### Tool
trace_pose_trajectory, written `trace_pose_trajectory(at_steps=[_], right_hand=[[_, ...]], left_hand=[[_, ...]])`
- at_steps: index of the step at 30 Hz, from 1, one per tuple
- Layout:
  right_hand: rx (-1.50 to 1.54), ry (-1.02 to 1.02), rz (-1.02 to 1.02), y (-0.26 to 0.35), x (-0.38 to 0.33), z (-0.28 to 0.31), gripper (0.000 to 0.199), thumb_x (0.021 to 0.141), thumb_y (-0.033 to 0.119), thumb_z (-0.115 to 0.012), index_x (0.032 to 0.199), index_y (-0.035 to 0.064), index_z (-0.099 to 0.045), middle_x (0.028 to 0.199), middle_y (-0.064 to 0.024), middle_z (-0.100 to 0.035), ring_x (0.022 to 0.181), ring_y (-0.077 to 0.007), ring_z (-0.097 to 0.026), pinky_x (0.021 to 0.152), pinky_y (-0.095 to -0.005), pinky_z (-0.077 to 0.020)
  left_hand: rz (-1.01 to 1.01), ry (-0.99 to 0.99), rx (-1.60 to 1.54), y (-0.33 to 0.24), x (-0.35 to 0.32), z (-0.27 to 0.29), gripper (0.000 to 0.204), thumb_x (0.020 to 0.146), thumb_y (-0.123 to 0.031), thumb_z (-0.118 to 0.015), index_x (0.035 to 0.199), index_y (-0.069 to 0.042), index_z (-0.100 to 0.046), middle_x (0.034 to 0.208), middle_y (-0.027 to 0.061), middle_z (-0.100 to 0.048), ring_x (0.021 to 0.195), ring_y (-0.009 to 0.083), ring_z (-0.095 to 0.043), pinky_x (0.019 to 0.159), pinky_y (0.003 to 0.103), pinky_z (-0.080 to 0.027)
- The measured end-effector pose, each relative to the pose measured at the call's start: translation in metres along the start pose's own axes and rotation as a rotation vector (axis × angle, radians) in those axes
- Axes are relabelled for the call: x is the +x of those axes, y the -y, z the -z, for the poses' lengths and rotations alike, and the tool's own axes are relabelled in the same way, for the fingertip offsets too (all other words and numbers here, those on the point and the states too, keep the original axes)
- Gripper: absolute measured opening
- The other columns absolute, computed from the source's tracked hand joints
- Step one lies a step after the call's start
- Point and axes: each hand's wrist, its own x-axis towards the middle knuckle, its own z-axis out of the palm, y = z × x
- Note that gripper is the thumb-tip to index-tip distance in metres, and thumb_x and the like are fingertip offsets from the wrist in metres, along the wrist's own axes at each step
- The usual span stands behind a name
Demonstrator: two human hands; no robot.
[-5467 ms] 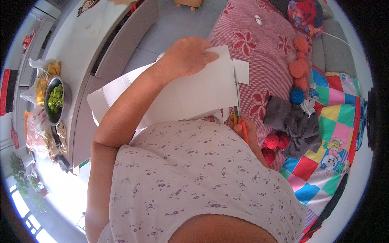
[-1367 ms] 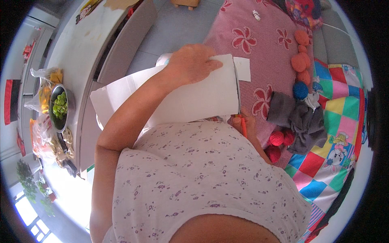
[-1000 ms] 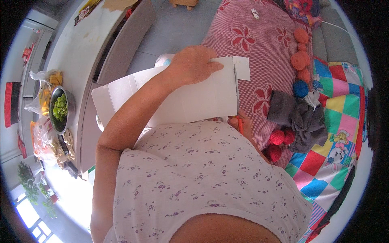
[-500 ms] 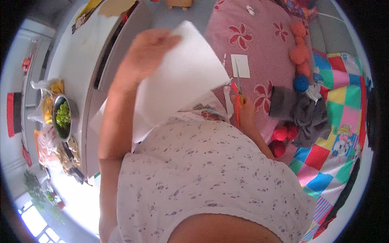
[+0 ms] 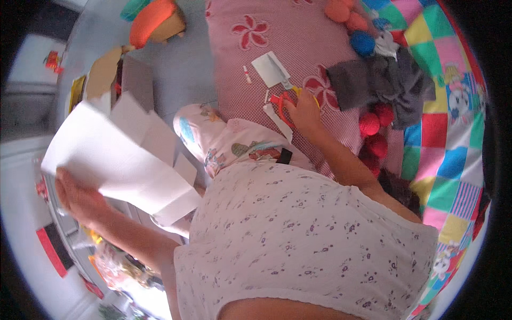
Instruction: The person unfolds a flat-packed cardboard box, trims excess flaps with scissors, and folds the sides to form a rectangular container. They then fold and tuck the top flaps to close the box.
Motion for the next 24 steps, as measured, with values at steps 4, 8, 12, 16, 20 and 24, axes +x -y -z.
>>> trace_pose_trajectory(at_steps=[4, 8, 12, 16, 20, 24], right_hand=[[-0.268, 0.107, 0.088, -0.002, -0.001, -0.002, 0.047, 0.077, 0.032, -0.064, 0.100, -0.0068, -0.052, 0.099, -0.0248, -0.054, 0.095, -0.0381, -0.052, 0.082, -0.0449, -0.0416], [-0.456, 0.265, 0.198, 0.021, -0.005, 0.010, 0.055, 0.077, 0.034, -0.063, 0.112, -0.0060, -0.048, 0.107, -0.0243, -0.052, 0.105, -0.0385, -0.048, 0.090, -0.0462, -0.0374], [0.112, 0.261, 0.261, 0.050, -0.008, 0.000, 0.067, 0.080, 0.040, -0.061, 0.124, -0.0054, -0.040, 0.117, -0.0250, -0.049, 0.112, -0.0365, -0.047, 0.093, -0.0440, -0.0385], [0.740, 0.587, 0.207, 0.088, -0.007, 0.018, 0.073, 0.082, 0.041, -0.061, 0.130, -0.0055, -0.032, 0.123, -0.0249, -0.045, 0.112, -0.0305, -0.048, 0.088, -0.0380, -0.0442], [0.960, 0.617, 0.088, 0.099, -0.012, 0.017, 0.071, 0.082, 0.038, -0.061, 0.129, -0.0085, -0.033, 0.122, -0.0267, -0.046, 0.104, -0.0296, -0.053, 0.085, -0.0345, -0.0461], [1.306, 0.608, -0.272, 0.101, -0.016, 0.024, 0.065, 0.082, 0.029, -0.063, 0.128, -0.0073, -0.034, 0.120, -0.0250, -0.047, 0.098, -0.0264, -0.057, 0.079, -0.0298, -0.0487]], left_hand=[[-0.145, -0.012, -0.023, 0.006, 0.006, 0.015, 0.036, 0.090, -0.022, -0.051, 0.113, 0.006, -0.051, 0.110, 0.0176, -0.055, 0.098, 0.0245, -0.052, 0.085, 0.035, -0.042], [-0.120, 0.107, -0.047, 0.017, -0.002, 0.010, 0.029, 0.090, -0.018, -0.049, 0.109, 0.002, -0.053, 0.110, 0.0162, -0.056, 0.092, 0.0225, -0.053, 0.081, 0.036, -0.043], [0.177, 0.148, -0.280, 0.044, -0.021, -0.002, 0.031, 0.093, -0.018, -0.043, 0.112, 0.004, -0.051, 0.111, 0.0163, -0.056, 0.099, 0.0223, -0.054, 0.085, 0.035, -0.044], [0.519, 0.305, -0.509, 0.046, -0.045, -0.017, 0.037, 0.095, -0.021, -0.038, 0.117, 0.007, -0.047, 0.116, 0.0173, -0.053, 0.106, 0.0253, -0.051, 0.092, 0.037, -0.041], [0.623, 0.346, -0.564, 0.078, -0.053, -0.009, 0.040, 0.095, -0.022, -0.036, 0.120, 0.009, -0.042, 0.119, 0.0188, -0.050, 0.109, 0.0274, -0.050, 0.094, 0.040, -0.040], [0.751, 0.199, -0.562, 0.073, -0.065, -0.011, 0.038, 0.095, -0.023, -0.038, 0.121, 0.004, -0.043, 0.123, 0.0173, -0.050, 0.113, 0.0289, -0.048, 0.097, 0.043, -0.038]])
